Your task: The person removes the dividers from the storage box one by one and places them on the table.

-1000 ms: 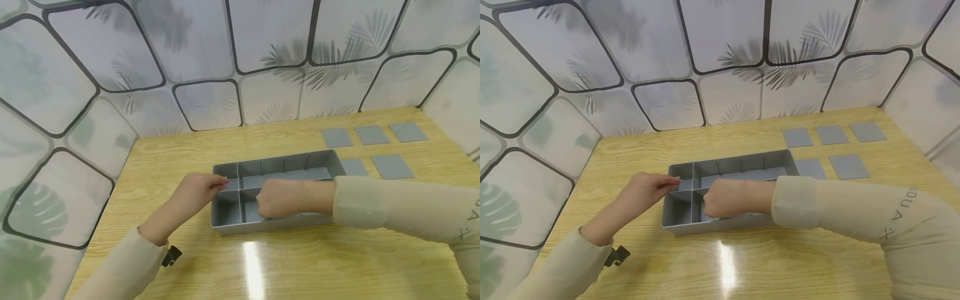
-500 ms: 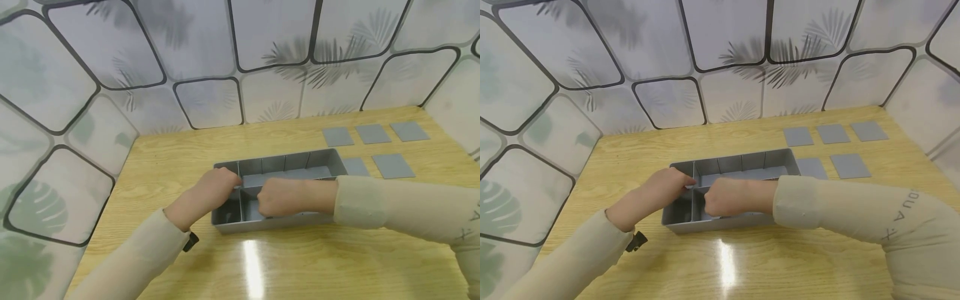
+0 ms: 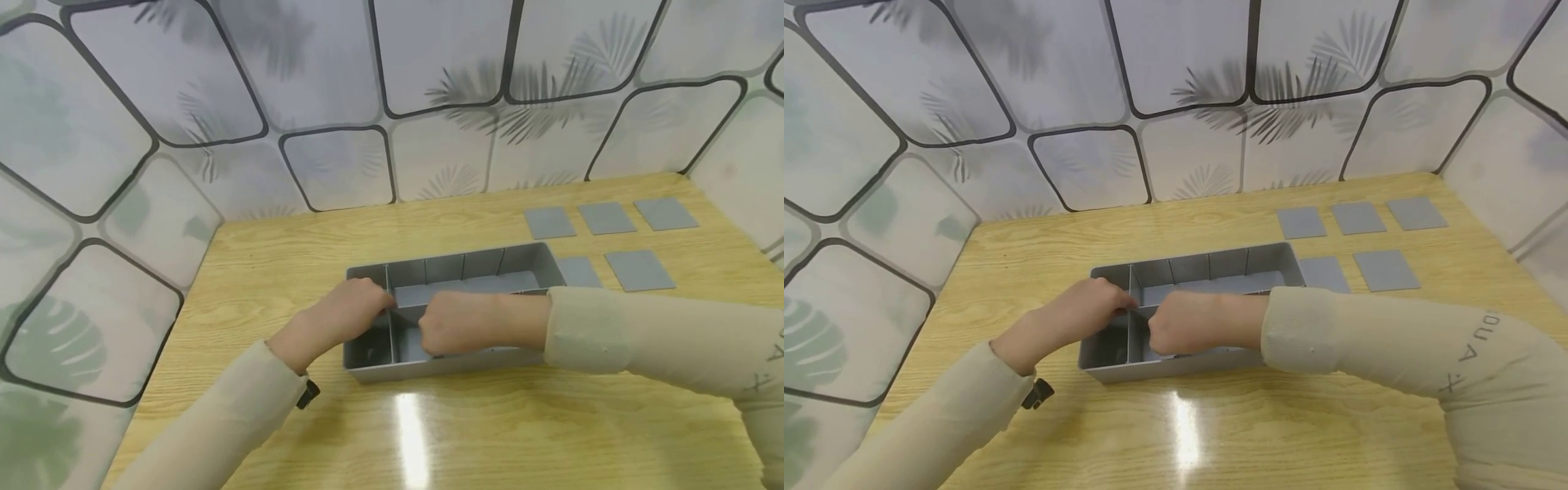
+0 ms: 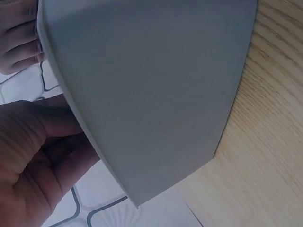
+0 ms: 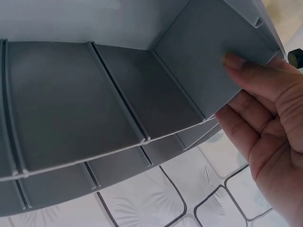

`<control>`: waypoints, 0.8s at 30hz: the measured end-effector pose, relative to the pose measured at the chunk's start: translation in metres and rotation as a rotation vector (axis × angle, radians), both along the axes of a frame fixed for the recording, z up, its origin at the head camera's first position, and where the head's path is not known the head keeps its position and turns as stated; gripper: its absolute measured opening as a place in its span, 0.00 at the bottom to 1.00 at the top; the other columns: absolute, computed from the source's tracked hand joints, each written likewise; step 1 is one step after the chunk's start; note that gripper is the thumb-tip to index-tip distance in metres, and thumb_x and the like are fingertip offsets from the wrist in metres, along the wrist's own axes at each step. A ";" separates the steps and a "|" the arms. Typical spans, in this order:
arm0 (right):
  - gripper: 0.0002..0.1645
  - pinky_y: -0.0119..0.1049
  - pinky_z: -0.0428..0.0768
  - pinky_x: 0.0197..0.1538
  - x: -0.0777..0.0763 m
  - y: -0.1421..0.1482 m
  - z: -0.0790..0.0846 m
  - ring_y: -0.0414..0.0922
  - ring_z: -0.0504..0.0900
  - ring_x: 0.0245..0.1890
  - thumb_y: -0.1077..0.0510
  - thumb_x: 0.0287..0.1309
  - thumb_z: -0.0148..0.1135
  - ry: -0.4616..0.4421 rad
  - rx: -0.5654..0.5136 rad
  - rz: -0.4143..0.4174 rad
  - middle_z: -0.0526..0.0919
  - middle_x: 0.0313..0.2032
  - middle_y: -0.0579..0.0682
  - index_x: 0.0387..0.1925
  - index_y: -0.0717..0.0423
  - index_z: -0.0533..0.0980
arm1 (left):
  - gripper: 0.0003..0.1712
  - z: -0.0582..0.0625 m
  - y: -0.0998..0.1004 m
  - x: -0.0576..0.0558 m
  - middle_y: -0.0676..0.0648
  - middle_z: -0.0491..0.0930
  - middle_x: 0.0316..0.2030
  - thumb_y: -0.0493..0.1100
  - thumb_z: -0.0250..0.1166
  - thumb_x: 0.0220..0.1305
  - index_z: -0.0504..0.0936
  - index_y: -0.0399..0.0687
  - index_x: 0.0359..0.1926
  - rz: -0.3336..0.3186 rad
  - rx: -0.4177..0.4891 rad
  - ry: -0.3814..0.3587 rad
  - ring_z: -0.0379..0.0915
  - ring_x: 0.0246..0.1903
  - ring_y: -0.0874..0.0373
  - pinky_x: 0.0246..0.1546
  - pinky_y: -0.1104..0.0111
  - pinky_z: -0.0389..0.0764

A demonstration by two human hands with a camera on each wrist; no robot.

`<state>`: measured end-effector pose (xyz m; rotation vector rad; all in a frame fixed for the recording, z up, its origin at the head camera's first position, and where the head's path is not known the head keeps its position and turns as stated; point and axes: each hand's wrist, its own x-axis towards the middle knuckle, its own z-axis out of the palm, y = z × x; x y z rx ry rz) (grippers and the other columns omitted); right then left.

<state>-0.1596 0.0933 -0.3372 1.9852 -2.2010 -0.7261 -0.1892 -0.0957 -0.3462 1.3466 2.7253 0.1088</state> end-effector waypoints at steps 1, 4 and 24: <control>0.14 0.25 0.61 0.12 0.000 0.000 0.000 0.34 0.57 0.10 0.65 0.42 0.56 0.000 0.006 0.004 0.69 0.10 0.39 0.10 0.46 0.70 | 0.11 0.000 0.000 0.000 0.55 0.78 0.20 0.33 0.56 0.55 0.81 0.51 0.25 0.003 -0.007 -0.005 0.68 0.20 0.66 0.22 0.69 0.74; 0.14 0.26 0.62 0.12 0.000 -0.001 0.000 0.34 0.57 0.10 0.65 0.41 0.56 0.009 0.011 0.026 0.69 0.10 0.39 0.10 0.45 0.70 | 0.11 0.001 0.001 0.002 0.56 0.77 0.20 0.33 0.55 0.56 0.81 0.52 0.25 0.006 -0.036 0.007 0.67 0.19 0.66 0.21 0.69 0.73; 0.16 0.28 0.49 0.15 0.002 -0.009 0.043 0.37 0.49 0.14 0.67 0.48 0.53 -0.027 0.111 -0.020 0.55 0.12 0.40 0.12 0.48 0.65 | 0.12 0.002 0.002 0.002 0.53 0.76 0.18 0.27 0.55 0.53 0.80 0.47 0.24 -0.071 -0.051 0.035 0.63 0.16 0.65 0.19 0.71 0.71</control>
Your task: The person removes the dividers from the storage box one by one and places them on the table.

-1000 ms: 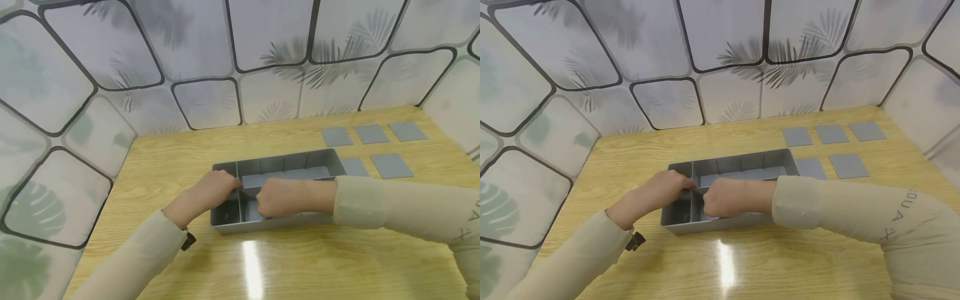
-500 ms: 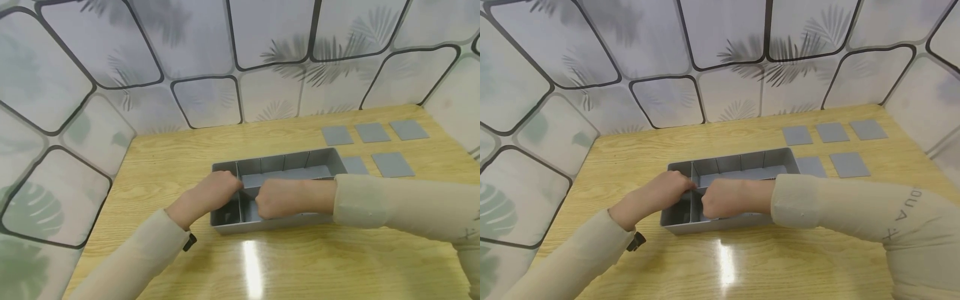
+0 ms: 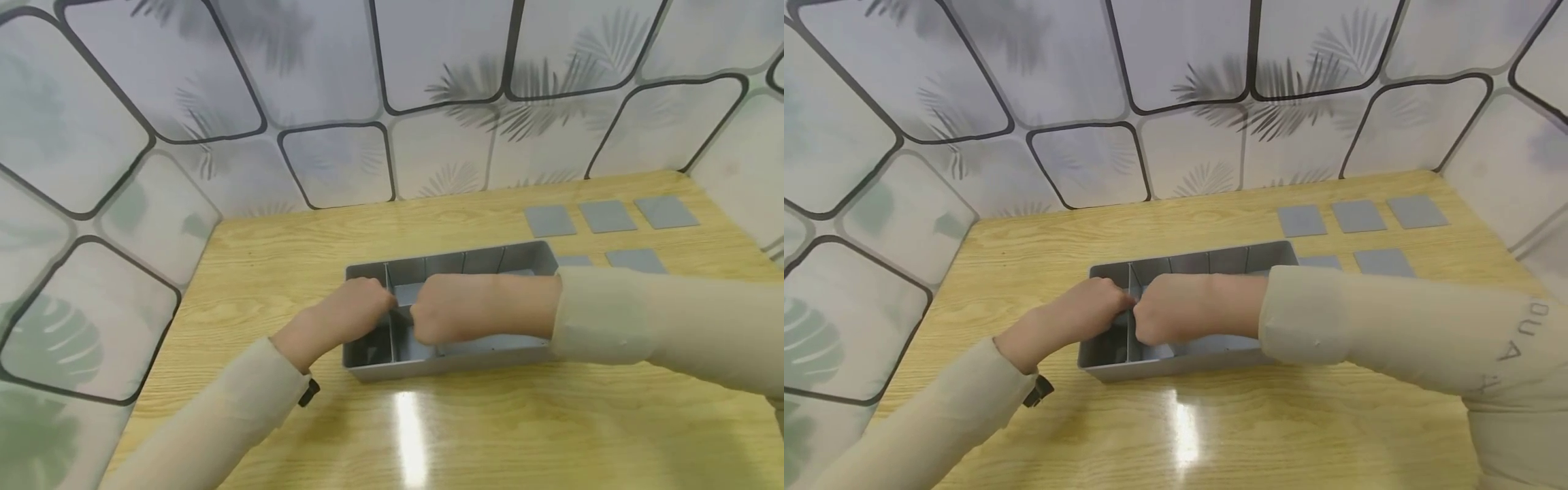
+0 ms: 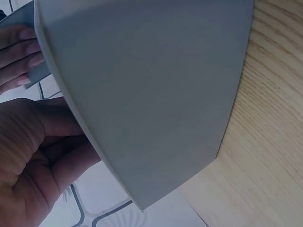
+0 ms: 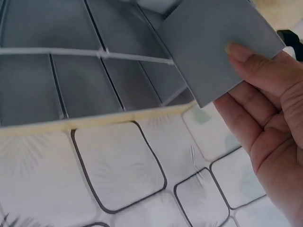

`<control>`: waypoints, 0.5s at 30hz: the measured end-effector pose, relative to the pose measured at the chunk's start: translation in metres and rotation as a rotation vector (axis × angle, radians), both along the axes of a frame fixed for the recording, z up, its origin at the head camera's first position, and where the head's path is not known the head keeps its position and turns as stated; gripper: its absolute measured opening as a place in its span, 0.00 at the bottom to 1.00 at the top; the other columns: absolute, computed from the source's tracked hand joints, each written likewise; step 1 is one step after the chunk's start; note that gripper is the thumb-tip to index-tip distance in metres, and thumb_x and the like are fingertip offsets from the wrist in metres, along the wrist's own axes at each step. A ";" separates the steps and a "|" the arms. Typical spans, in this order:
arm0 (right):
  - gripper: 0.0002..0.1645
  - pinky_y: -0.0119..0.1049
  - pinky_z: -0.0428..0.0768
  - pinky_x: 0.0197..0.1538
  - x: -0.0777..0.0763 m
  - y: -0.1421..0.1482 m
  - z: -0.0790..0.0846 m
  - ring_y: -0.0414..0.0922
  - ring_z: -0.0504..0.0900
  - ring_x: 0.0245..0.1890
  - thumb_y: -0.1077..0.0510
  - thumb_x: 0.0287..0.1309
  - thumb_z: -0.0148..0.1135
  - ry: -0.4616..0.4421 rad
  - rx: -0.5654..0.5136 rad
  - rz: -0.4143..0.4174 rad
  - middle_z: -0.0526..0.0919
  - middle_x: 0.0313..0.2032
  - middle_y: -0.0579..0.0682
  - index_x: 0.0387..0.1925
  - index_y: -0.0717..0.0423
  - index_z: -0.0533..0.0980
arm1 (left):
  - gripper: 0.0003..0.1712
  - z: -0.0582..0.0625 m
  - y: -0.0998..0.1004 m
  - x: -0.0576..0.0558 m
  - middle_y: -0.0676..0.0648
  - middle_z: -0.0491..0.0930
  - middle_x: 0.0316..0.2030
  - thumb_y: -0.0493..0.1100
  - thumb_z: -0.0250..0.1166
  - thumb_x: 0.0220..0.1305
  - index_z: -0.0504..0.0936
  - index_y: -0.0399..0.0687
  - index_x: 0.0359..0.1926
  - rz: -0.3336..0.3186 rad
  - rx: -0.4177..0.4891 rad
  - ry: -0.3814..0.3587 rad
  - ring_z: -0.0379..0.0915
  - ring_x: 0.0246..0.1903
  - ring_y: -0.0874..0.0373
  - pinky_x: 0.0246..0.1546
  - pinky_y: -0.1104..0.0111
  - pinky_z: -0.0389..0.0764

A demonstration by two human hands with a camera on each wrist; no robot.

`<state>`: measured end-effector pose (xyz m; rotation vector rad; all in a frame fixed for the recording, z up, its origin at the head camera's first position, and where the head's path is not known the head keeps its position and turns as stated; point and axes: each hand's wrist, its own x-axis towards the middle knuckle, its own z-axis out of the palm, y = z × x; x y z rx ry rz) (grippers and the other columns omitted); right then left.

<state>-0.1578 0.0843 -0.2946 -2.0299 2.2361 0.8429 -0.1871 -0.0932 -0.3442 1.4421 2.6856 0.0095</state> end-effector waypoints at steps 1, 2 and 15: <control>0.16 0.28 0.48 0.15 0.000 0.001 0.004 0.37 0.49 0.14 0.67 0.47 0.53 0.004 -0.012 0.008 0.55 0.12 0.40 0.12 0.48 0.66 | 0.12 0.001 0.000 0.000 0.53 0.76 0.18 0.27 0.55 0.53 0.80 0.47 0.24 -0.001 0.004 -0.003 0.63 0.16 0.65 0.19 0.71 0.71; 0.16 0.28 0.48 0.16 0.001 0.001 0.007 0.37 0.49 0.14 0.67 0.48 0.53 0.011 -0.013 0.012 0.55 0.12 0.40 0.12 0.48 0.66 | 0.13 0.001 0.000 0.000 0.53 0.76 0.18 0.27 0.55 0.52 0.80 0.47 0.24 -0.001 0.001 -0.002 0.63 0.17 0.65 0.19 0.71 0.71; 0.18 0.29 0.48 0.17 0.005 0.016 0.022 0.38 0.48 0.15 0.68 0.44 0.55 0.067 -0.046 0.015 0.55 0.11 0.40 0.11 0.47 0.64 | 0.11 0.007 0.004 0.007 0.51 0.76 0.19 0.28 0.56 0.53 0.78 0.46 0.24 0.015 -0.100 0.030 0.61 0.16 0.64 0.18 0.71 0.70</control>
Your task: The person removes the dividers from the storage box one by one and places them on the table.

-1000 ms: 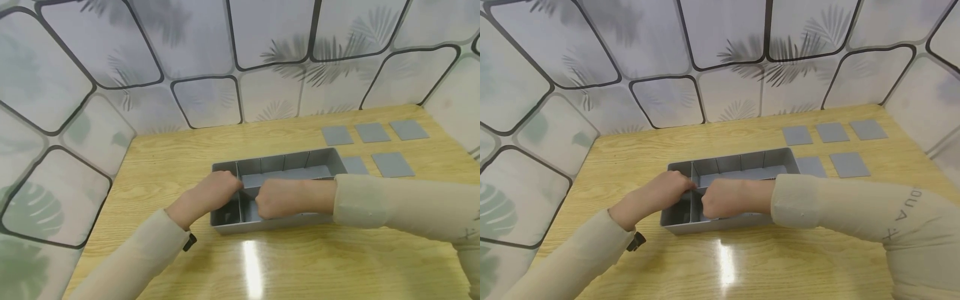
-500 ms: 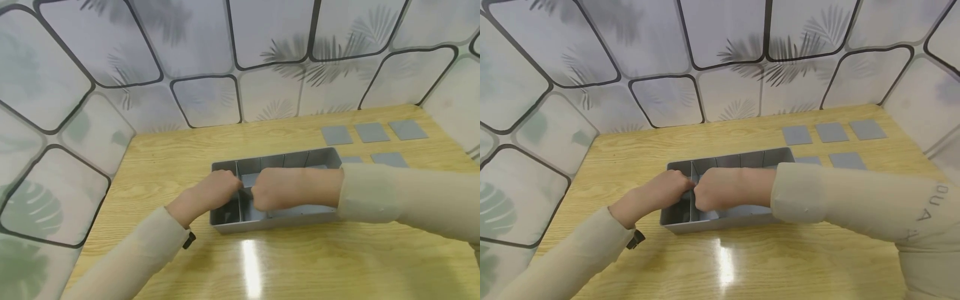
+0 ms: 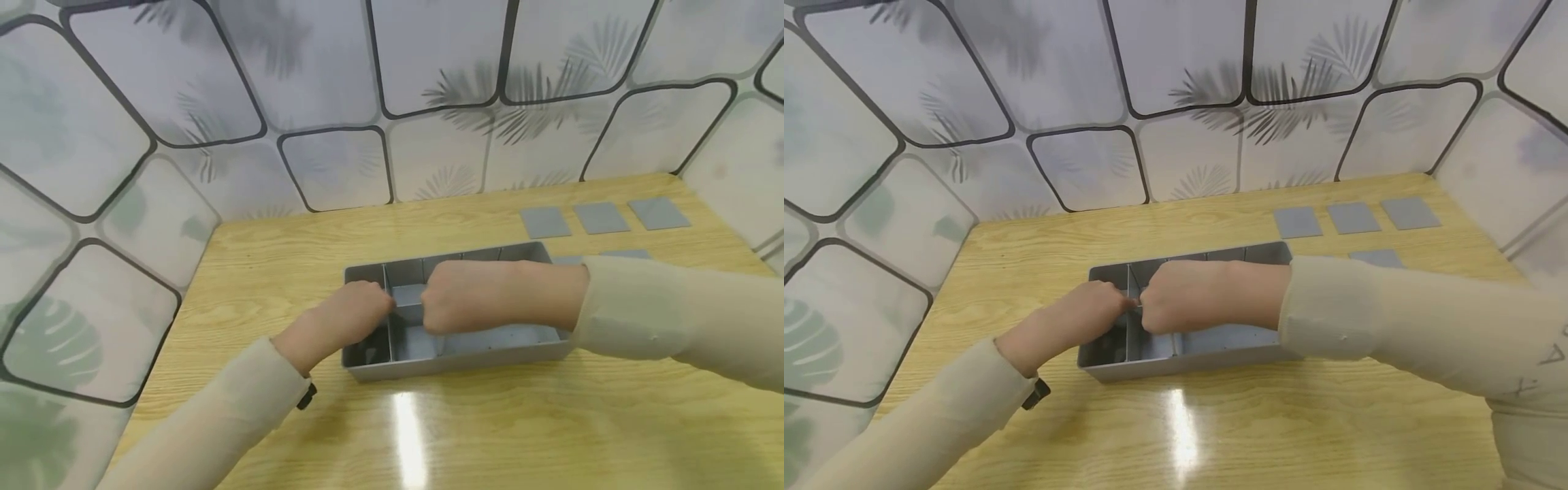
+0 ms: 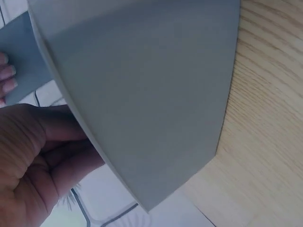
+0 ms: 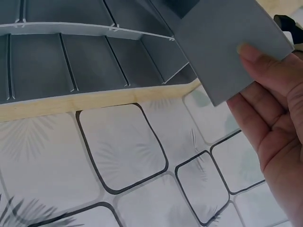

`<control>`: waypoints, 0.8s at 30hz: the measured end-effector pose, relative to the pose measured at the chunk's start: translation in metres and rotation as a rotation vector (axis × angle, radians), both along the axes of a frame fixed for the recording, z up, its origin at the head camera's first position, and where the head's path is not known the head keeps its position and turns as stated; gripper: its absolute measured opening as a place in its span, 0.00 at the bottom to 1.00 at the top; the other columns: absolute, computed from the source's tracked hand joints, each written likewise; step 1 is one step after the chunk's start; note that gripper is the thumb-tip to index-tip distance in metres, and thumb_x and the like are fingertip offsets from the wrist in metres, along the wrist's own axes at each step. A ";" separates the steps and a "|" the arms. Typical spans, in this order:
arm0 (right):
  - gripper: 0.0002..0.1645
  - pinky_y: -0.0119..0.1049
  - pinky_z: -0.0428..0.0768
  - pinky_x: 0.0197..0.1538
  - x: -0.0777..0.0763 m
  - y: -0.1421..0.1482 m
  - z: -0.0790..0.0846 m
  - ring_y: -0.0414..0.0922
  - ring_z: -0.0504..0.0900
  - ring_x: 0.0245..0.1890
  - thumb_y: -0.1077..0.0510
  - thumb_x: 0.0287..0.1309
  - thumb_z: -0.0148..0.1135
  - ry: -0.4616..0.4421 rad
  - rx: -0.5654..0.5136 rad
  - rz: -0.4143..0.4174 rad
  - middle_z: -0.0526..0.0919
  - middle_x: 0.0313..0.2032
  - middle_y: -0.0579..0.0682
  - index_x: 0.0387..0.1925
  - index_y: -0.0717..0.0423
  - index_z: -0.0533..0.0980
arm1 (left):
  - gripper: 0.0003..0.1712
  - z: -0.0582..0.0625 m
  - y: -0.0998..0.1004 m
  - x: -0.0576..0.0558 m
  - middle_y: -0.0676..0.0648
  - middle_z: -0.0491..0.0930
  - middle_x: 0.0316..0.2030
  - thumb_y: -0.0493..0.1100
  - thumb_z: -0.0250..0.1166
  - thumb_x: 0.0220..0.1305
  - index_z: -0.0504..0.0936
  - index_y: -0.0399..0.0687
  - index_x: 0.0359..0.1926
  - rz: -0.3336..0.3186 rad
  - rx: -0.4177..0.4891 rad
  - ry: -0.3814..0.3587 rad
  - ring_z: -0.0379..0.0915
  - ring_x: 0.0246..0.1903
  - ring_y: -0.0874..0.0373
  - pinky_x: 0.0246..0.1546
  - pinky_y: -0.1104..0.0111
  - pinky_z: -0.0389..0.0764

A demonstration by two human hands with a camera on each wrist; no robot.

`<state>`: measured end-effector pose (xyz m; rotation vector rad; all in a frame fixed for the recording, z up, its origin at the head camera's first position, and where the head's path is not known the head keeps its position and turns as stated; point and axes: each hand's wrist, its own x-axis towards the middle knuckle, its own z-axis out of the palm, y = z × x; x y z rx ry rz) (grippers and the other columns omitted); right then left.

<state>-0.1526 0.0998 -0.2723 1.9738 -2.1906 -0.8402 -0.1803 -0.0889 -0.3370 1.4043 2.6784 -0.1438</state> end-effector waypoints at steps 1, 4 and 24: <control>0.18 0.29 0.48 0.17 0.000 0.001 0.000 0.38 0.48 0.15 0.69 0.43 0.55 0.012 -0.006 0.011 0.54 0.11 0.40 0.10 0.46 0.64 | 0.11 0.000 0.001 0.000 0.52 0.75 0.18 0.28 0.56 0.53 0.78 0.47 0.23 -0.011 -0.002 0.020 0.60 0.16 0.64 0.17 0.71 0.69; 0.18 0.28 0.48 0.17 0.002 0.002 0.005 0.38 0.48 0.15 0.68 0.42 0.55 0.047 -0.013 0.021 0.54 0.12 0.40 0.10 0.46 0.63 | 0.11 -0.002 0.001 0.001 0.52 0.74 0.17 0.28 0.56 0.53 0.77 0.47 0.21 -0.033 0.003 0.054 0.57 0.15 0.63 0.16 0.71 0.67; 0.18 0.28 0.53 0.15 -0.002 0.023 0.028 0.37 0.52 0.13 0.70 0.41 0.55 -0.064 -0.051 -0.155 0.63 0.09 0.40 0.11 0.47 0.65 | 0.18 0.011 -0.022 -0.005 0.45 0.81 0.37 0.34 0.57 0.55 0.75 0.41 0.50 0.126 0.108 -0.055 0.76 0.33 0.53 0.31 0.65 0.79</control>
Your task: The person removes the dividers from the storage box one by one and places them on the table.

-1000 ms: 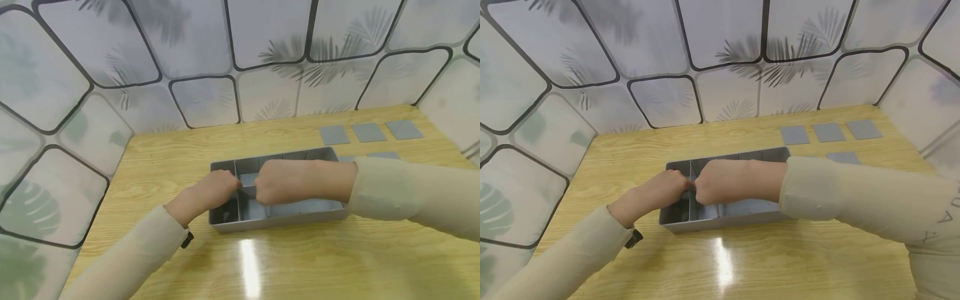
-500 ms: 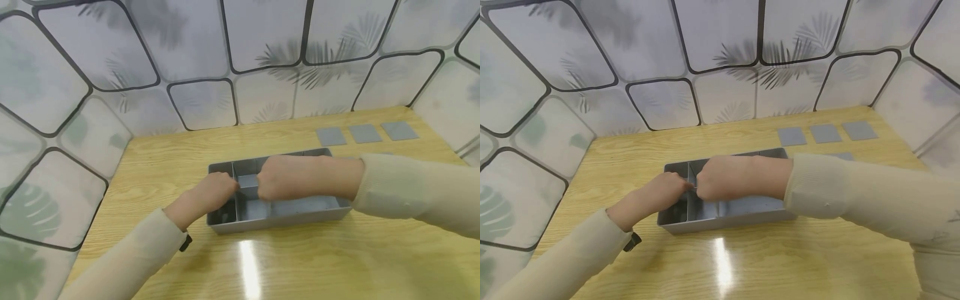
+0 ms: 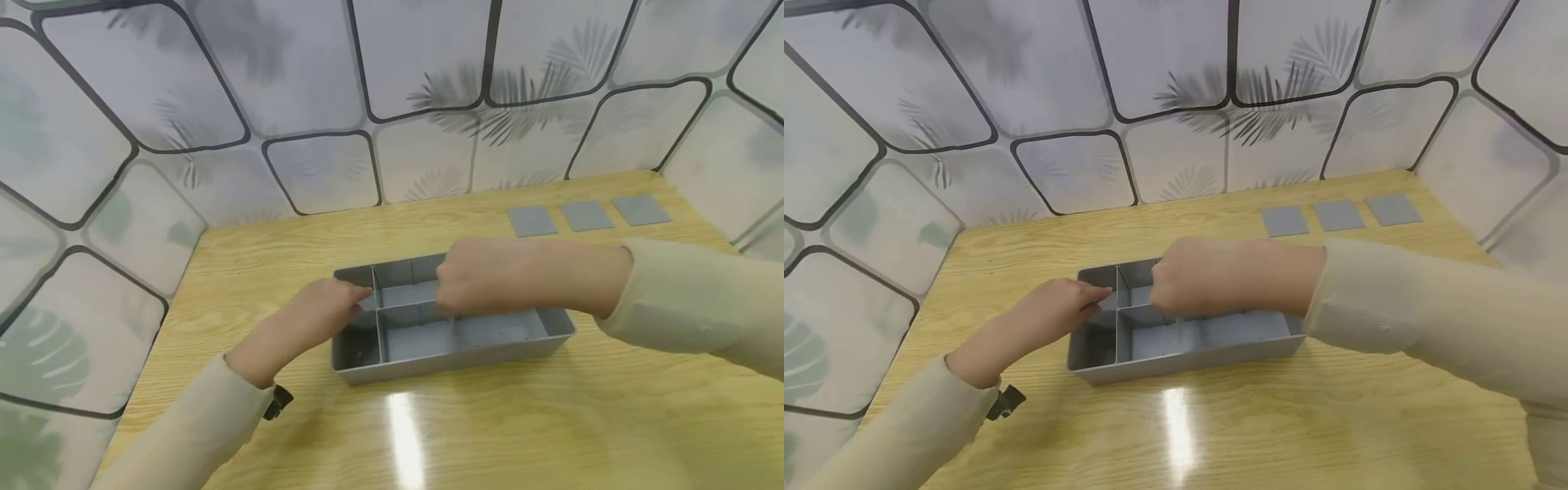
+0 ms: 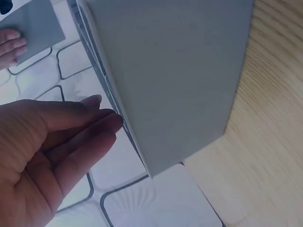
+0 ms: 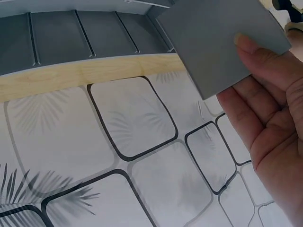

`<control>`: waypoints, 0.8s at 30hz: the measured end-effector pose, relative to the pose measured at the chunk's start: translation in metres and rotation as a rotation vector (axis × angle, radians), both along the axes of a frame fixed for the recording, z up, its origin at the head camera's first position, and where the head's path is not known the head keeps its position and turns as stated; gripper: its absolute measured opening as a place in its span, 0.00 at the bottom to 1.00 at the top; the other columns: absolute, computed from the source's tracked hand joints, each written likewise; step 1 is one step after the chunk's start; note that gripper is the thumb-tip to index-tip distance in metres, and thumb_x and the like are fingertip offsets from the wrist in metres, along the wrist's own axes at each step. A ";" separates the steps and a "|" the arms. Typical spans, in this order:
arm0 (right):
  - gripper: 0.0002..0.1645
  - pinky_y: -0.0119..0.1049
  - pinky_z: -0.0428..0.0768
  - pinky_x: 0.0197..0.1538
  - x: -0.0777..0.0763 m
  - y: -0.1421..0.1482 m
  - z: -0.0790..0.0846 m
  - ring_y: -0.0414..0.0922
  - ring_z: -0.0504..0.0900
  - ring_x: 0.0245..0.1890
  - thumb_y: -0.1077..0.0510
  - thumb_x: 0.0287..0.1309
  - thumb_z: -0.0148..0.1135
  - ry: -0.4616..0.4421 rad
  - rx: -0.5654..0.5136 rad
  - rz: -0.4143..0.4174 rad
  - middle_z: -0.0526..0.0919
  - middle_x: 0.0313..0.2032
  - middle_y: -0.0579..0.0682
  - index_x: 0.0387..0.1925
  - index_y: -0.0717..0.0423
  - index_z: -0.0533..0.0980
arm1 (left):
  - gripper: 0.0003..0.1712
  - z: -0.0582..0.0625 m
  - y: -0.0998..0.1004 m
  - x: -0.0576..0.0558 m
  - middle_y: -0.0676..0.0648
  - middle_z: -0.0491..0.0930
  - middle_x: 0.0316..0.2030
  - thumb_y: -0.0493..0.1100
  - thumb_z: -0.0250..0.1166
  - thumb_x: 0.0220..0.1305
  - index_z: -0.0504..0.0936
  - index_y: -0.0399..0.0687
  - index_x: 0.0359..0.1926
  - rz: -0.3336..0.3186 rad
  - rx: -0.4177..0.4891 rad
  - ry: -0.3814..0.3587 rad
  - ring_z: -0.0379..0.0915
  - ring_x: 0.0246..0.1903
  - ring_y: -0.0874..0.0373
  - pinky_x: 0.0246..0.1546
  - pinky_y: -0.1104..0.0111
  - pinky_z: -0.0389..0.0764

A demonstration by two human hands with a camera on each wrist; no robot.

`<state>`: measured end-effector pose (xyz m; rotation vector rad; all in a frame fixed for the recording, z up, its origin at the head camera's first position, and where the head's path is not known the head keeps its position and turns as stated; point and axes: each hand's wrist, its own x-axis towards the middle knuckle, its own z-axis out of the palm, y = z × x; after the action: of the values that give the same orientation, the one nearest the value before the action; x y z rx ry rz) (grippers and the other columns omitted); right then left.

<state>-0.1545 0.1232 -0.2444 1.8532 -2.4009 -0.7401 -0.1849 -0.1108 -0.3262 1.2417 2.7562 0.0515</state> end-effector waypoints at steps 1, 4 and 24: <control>0.18 0.29 0.51 0.16 0.000 0.001 0.000 0.37 0.51 0.14 0.71 0.41 0.55 -0.003 -0.006 -0.002 0.62 0.09 0.40 0.11 0.47 0.64 | 0.18 0.001 -0.003 0.002 0.44 0.81 0.37 0.35 0.57 0.55 0.75 0.40 0.50 0.014 0.005 -0.010 0.76 0.33 0.53 0.32 0.65 0.79; 0.18 0.29 0.51 0.16 0.000 0.004 0.001 0.37 0.51 0.13 0.72 0.39 0.56 -0.019 -0.021 -0.006 0.62 0.09 0.40 0.11 0.47 0.65 | 0.18 0.001 -0.010 0.007 0.44 0.81 0.34 0.36 0.58 0.56 0.75 0.39 0.50 0.029 0.011 -0.019 0.76 0.32 0.53 0.32 0.64 0.78; 0.15 0.30 0.53 0.20 -0.008 0.030 0.011 0.38 0.51 0.16 0.69 0.45 0.56 -0.250 -0.055 -0.304 0.57 0.13 0.40 0.15 0.46 0.70 | 0.20 -0.017 -0.034 0.019 0.53 0.59 0.11 0.51 0.56 0.59 0.66 0.46 0.16 0.296 0.161 -0.240 0.53 0.12 0.62 0.15 0.70 0.60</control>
<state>-0.1621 0.1534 -0.2336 1.6689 -2.8699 -0.4684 -0.1662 -0.1450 -0.3436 0.7853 2.7369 0.4261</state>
